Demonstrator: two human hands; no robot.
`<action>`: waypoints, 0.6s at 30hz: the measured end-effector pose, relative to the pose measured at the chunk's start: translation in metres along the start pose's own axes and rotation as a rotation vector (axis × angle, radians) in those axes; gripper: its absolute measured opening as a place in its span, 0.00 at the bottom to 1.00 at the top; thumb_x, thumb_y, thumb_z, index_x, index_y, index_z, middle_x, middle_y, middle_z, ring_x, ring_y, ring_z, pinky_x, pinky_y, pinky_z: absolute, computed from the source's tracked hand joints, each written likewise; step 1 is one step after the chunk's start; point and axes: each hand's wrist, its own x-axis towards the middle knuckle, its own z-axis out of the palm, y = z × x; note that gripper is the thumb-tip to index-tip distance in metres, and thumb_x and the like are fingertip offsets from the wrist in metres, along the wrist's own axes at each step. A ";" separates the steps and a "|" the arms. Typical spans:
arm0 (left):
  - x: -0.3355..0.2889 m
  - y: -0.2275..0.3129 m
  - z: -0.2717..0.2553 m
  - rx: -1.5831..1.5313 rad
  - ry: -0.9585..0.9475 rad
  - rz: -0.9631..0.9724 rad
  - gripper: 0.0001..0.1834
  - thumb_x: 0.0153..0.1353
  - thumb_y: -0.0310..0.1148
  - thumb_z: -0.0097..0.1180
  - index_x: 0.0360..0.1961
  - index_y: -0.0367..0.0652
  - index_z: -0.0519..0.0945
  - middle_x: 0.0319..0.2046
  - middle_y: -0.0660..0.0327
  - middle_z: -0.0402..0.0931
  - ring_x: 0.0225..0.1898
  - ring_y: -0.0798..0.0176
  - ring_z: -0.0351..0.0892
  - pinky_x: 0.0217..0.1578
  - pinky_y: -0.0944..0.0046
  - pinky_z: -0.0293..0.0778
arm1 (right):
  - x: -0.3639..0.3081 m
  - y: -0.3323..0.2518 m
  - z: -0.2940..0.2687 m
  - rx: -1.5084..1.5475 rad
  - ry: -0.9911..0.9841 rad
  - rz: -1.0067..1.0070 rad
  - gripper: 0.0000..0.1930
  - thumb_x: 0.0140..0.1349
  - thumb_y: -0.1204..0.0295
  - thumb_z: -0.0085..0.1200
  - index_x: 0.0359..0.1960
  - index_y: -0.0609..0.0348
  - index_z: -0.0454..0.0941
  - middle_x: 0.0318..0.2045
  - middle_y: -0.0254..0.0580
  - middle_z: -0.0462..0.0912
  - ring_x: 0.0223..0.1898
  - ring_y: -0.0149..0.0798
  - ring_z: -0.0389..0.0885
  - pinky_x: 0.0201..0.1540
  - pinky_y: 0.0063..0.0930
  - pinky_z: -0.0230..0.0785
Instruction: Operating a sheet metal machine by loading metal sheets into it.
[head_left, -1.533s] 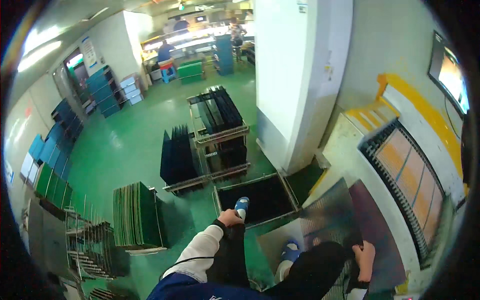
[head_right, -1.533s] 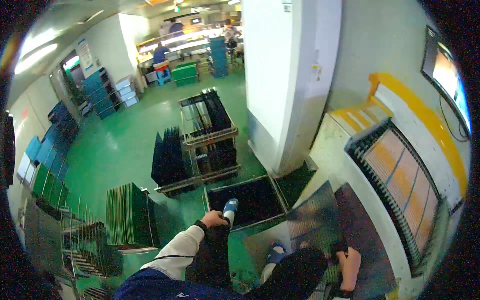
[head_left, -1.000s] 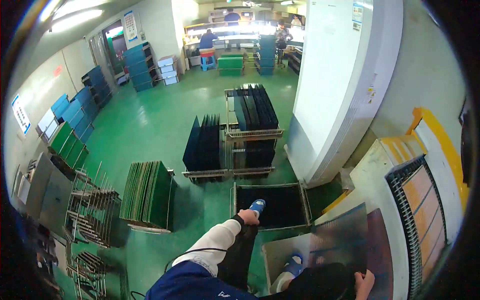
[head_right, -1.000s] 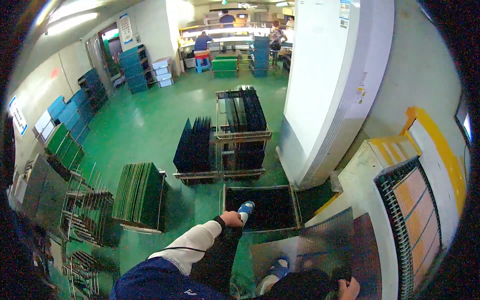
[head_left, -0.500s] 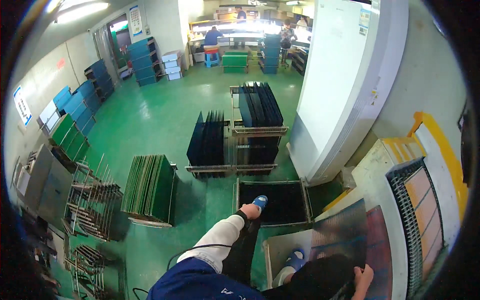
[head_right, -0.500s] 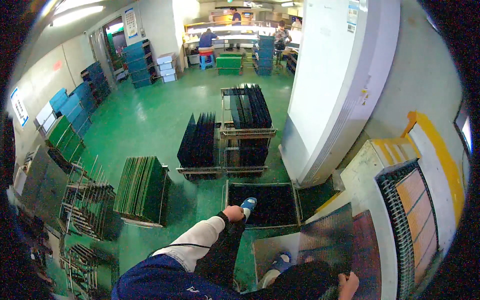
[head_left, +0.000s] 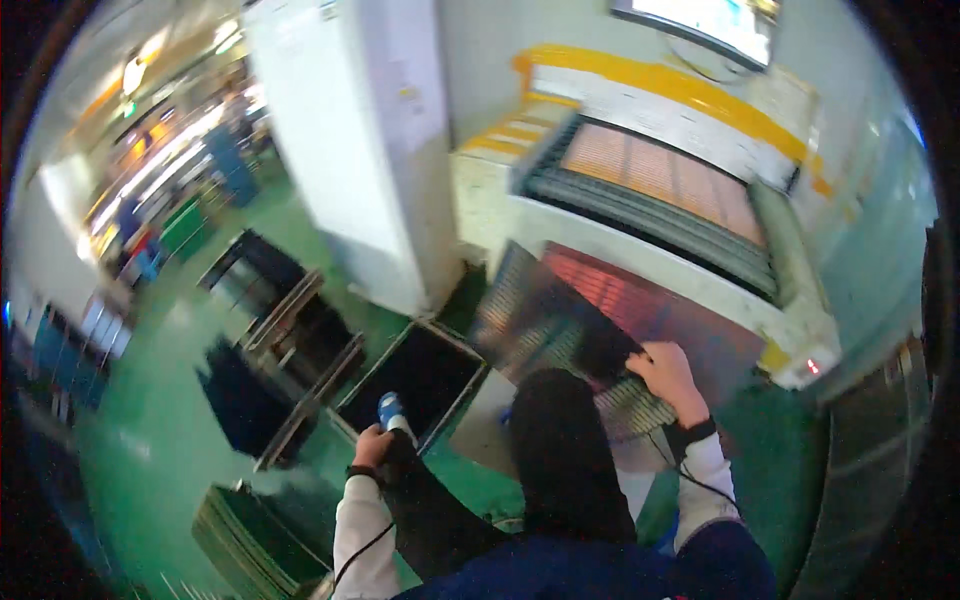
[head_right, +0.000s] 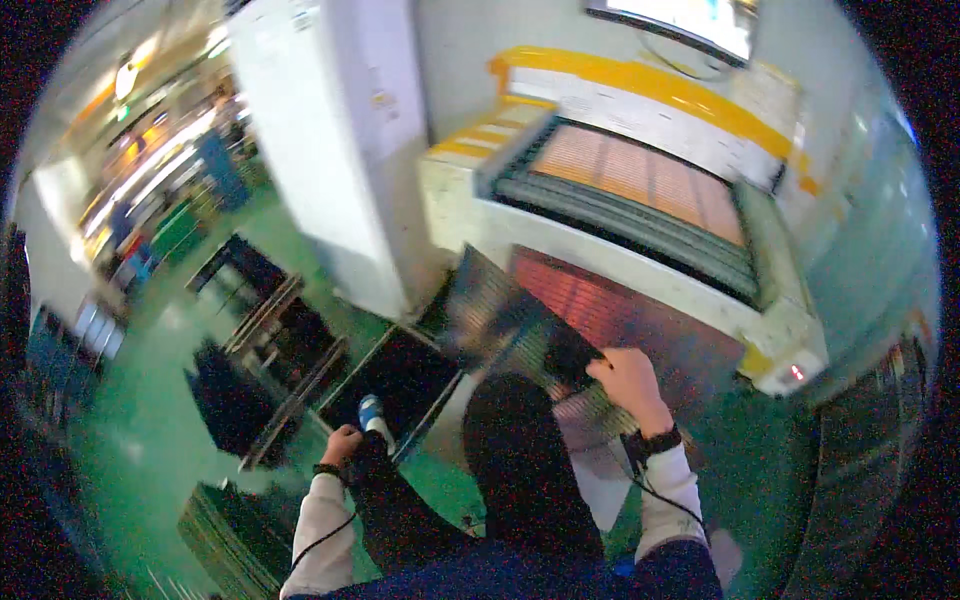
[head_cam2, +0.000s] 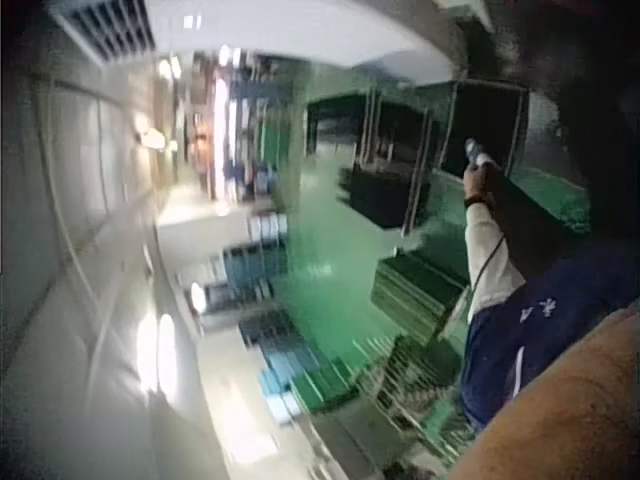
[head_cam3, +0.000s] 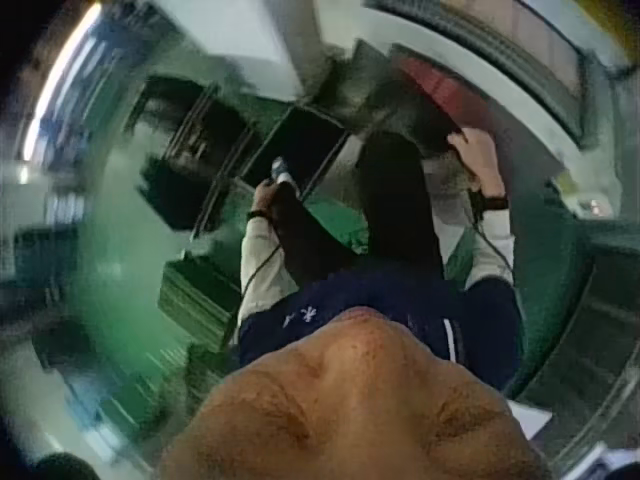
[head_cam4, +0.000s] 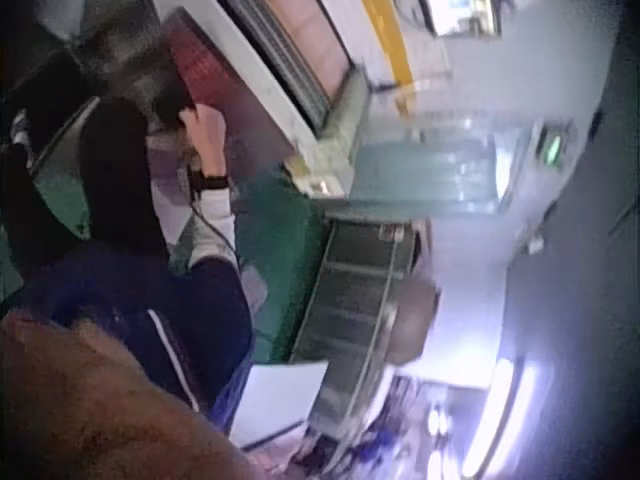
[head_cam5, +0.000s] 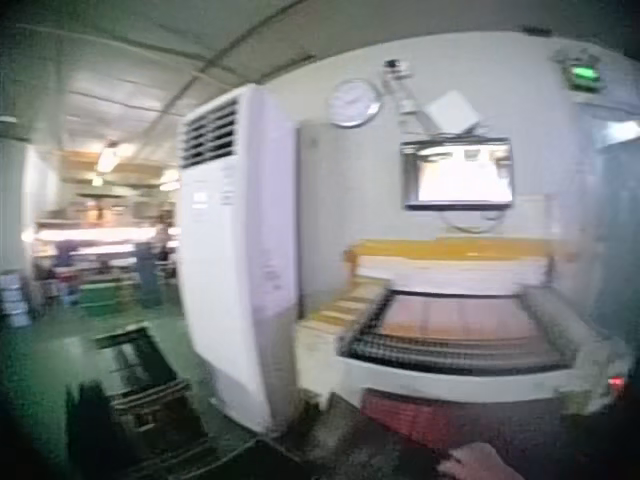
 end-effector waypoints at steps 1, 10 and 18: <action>0.003 0.004 0.001 -0.042 -0.021 0.045 0.18 0.46 0.41 0.61 0.34 0.38 0.82 0.30 0.52 0.82 0.35 0.55 0.82 0.39 0.59 0.75 | -0.005 0.003 -0.014 0.028 0.072 0.009 0.16 0.54 0.63 0.61 0.25 0.67 0.76 0.21 0.56 0.77 0.24 0.51 0.79 0.32 0.42 0.68; 0.033 -0.012 0.014 -0.005 -0.024 0.156 0.16 0.41 0.38 0.67 0.27 0.39 0.80 0.25 0.57 0.80 0.30 0.60 0.80 0.34 0.61 0.75 | -0.026 -0.001 -0.116 1.007 0.912 0.087 0.09 0.62 0.69 0.60 0.26 0.58 0.78 0.23 0.23 0.74 0.27 0.20 0.67 0.31 0.18 0.59; 0.037 -0.019 0.012 0.062 -0.025 0.064 0.13 0.41 0.39 0.65 0.27 0.42 0.81 0.26 0.56 0.81 0.31 0.57 0.81 0.36 0.59 0.75 | -0.013 0.007 -0.078 1.430 0.547 0.003 0.11 0.65 0.72 0.55 0.45 0.67 0.77 0.44 0.38 0.81 0.47 0.34 0.79 0.52 0.33 0.71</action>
